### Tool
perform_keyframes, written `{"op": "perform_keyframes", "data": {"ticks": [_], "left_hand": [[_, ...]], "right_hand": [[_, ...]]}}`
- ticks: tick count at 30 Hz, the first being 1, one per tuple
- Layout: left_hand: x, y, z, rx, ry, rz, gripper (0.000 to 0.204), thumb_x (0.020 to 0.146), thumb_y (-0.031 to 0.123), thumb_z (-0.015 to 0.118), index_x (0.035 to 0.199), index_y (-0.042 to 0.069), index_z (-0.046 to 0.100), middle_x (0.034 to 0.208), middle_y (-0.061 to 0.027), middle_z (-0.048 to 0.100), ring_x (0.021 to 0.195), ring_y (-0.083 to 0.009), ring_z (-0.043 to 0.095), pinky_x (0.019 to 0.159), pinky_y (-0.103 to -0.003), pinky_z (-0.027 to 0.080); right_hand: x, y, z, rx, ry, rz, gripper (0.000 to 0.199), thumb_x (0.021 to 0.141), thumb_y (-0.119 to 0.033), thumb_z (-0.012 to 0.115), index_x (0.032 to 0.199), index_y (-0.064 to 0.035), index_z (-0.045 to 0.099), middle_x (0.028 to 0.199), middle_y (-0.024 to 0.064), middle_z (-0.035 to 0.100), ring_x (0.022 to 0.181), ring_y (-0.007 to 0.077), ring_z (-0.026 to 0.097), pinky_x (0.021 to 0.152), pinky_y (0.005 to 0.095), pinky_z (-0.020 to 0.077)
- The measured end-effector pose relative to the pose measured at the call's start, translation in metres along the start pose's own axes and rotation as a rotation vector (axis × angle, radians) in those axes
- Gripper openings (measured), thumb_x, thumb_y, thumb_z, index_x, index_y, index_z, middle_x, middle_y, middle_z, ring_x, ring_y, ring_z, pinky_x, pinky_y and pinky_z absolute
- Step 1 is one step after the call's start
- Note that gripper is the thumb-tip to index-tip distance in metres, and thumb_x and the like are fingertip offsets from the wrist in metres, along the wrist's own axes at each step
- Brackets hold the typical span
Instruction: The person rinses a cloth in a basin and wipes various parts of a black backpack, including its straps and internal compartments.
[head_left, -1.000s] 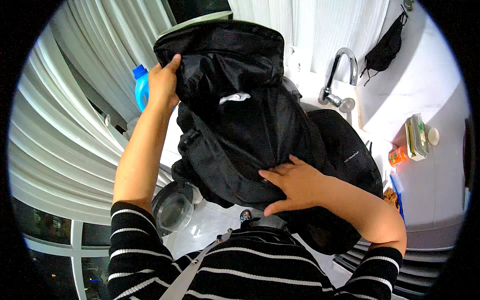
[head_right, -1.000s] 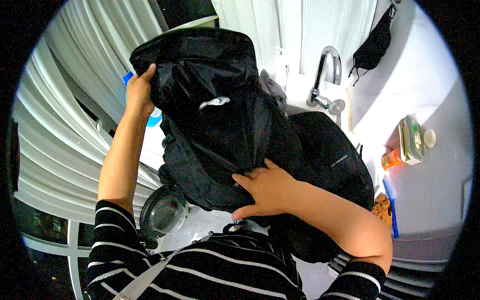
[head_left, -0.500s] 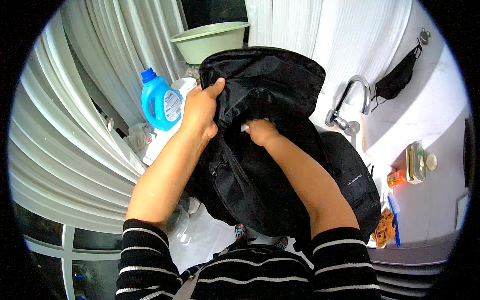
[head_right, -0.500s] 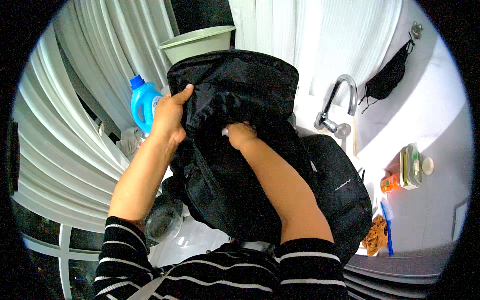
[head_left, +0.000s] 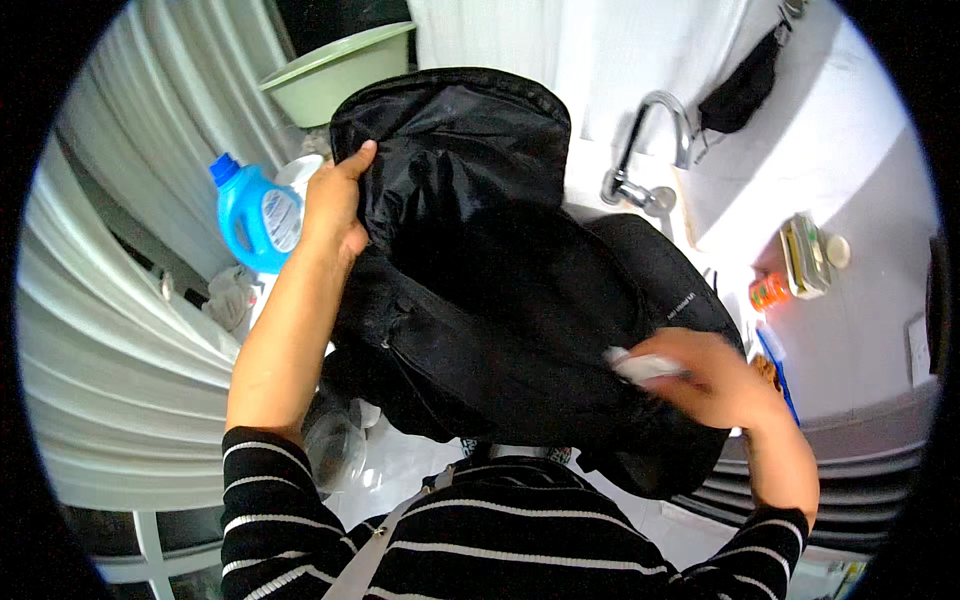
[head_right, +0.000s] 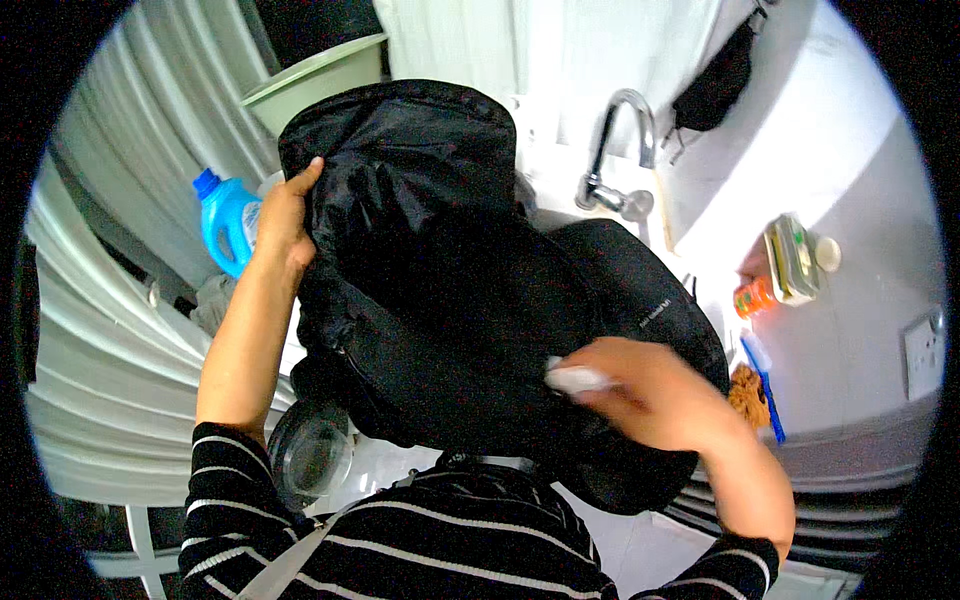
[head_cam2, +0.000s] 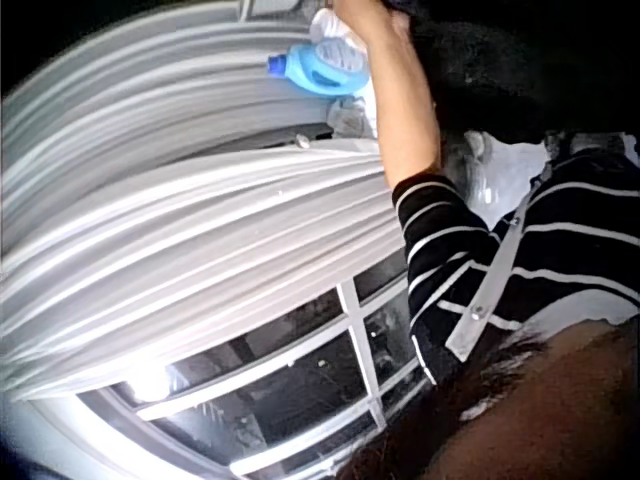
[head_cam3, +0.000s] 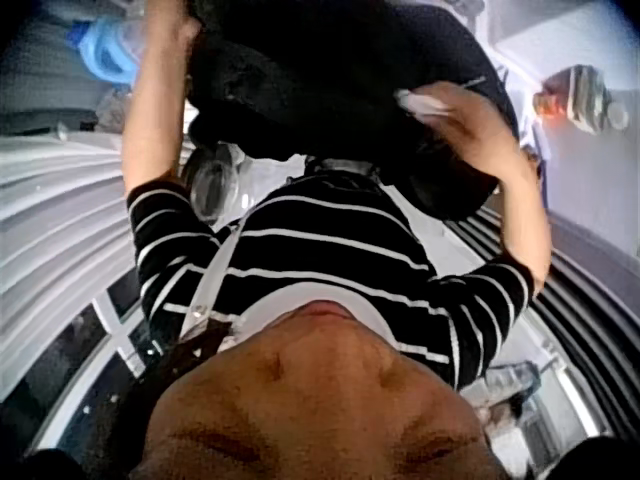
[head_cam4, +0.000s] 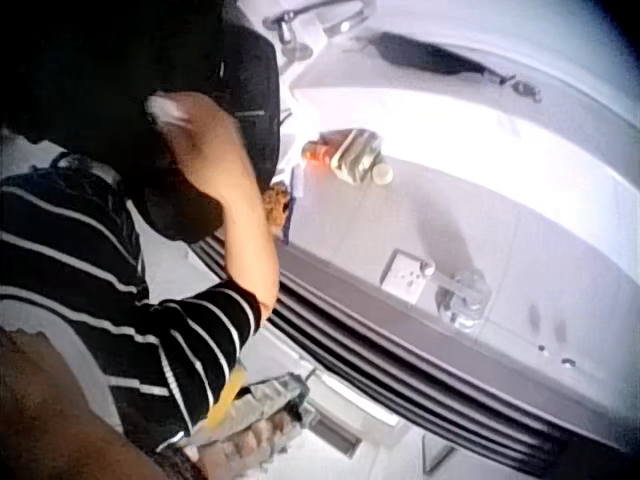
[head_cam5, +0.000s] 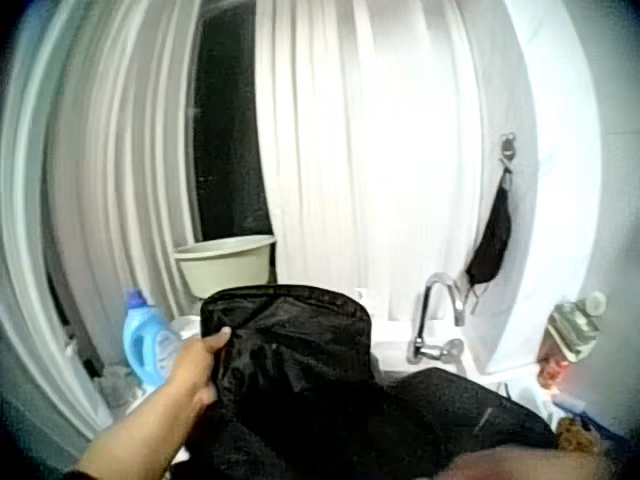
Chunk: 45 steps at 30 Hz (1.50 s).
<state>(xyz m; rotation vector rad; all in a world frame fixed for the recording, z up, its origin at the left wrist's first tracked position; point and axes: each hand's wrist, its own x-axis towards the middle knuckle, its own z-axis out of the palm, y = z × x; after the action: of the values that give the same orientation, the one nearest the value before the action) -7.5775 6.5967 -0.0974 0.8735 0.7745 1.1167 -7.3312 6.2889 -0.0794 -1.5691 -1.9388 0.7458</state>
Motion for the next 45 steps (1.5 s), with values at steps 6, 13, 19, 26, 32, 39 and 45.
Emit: {"op": "perform_keyframes", "data": {"ticks": [6, 13, 19, 26, 32, 39, 45], "left_hand": [[0.012, -0.013, 0.03, 0.074, -0.097, 0.001, 0.02, 0.086, 0.008, 0.061, 0.103, -0.003, 0.06, 0.098, -0.016, 0.065, 0.083, -0.0281, 0.065, 0.076, -0.04, 0.054], [0.03, -0.029, 0.038, 0.132, -0.14, -0.028, 0.02, 0.085, 0.007, 0.06, 0.103, -0.003, 0.059, 0.098, -0.0147, 0.065, 0.084, -0.0265, 0.065, 0.076, -0.038, 0.054], [0.015, -0.026, 0.037, 0.134, -0.139, -0.003, 0.019, 0.085, 0.006, 0.06, 0.102, -0.002, 0.059, 0.095, -0.0145, 0.066, 0.082, -0.0263, 0.065, 0.075, -0.037, 0.054], [-0.021, 0.004, 0.018, 0.285, -0.305, 0.029, 0.04, 0.084, 0.018, 0.066, 0.116, -0.002, 0.054, 0.106, -0.0126, 0.064, 0.091, -0.0236, 0.064, 0.083, -0.033, 0.051], [-0.078, 0.012, 0.03, 0.797, -0.658, 0.599, 0.103, 0.06, 0.042, 0.084, 0.14, 0.001, 0.032, 0.13, -0.015, 0.05, 0.119, -0.0251, 0.049, 0.101, -0.034, 0.037], [-0.047, 0.035, 0.01, 0.573, -0.045, 0.632, 0.024, 0.083, 0.006, 0.064, 0.104, -0.006, 0.062, 0.093, -0.011, 0.068, 0.08, -0.0185, 0.063, 0.074, -0.03, 0.051], [-0.031, 0.053, 0.001, 0.227, 0.002, 0.48, 0.023, 0.086, 0.006, 0.057, 0.106, -0.006, 0.059, 0.097, -0.0116, 0.065, 0.084, -0.0213, 0.062, 0.072, -0.032, 0.051]], "right_hand": [[-0.153, -0.022, -0.009, -0.126, 0.231, 0.603, 0.023, 0.073, -0.001, 0.063, 0.095, -0.005, 0.066, 0.08, 0.0128, 0.066, 0.07, 0.0245, 0.065, 0.062, 0.0319, 0.0502], [-0.173, -0.004, 0.029, -0.307, -0.195, 0.529, 0.055, 0.072, -0.033, 0.073, 0.119, -0.0081, 0.06, 0.09, 0.0186, 0.065, 0.083, 0.0374, 0.062, 0.073, 0.045, 0.0498], [-0.04, 0.011, 0.055, -0.542, 0.151, 0.003, 0.035, 0.071, -0.021, 0.073, 0.103, -0.0075, 0.065, 0.116, 0.0147, 0.057, 0.112, 0.0337, 0.051, 0.095, 0.0444, 0.0414], [0.077, 0.018, -0.019, -0.568, 0.325, -0.228, 0.018, 0.076, -0.005, 0.054, 0.091, -0.0053, 0.064, 0.087, 0.0167, 0.062, 0.087, 0.0363, 0.059, 0.078, 0.0433, 0.0478], [0.183, -0.011, -0.054, -0.739, 0.808, -0.408, 0.02, 0.078, -0.013, 0.059, 0.096, -0.0049, 0.062, 0.09, 0.0139, 0.063, 0.087, 0.0314, 0.059, 0.079, 0.0416, 0.0477], [0.199, -0.032, -0.009, -0.767, 0.888, -0.909, 0.01, 0.077, -0.016, 0.057, 0.082, -0.0086, 0.062, 0.077, 0.0101, 0.056, 0.074, 0.0299, 0.056, 0.065, 0.0415, 0.0462], [0.152, 0.05, 0.109, -0.821, -0.137, -0.429, 0.02, 0.082, -0.016, 0.053, 0.098, -0.006, 0.059, 0.09, 0.0126, 0.063, 0.081, 0.0288, 0.064, 0.06, 0.041, 0.0525]]}}
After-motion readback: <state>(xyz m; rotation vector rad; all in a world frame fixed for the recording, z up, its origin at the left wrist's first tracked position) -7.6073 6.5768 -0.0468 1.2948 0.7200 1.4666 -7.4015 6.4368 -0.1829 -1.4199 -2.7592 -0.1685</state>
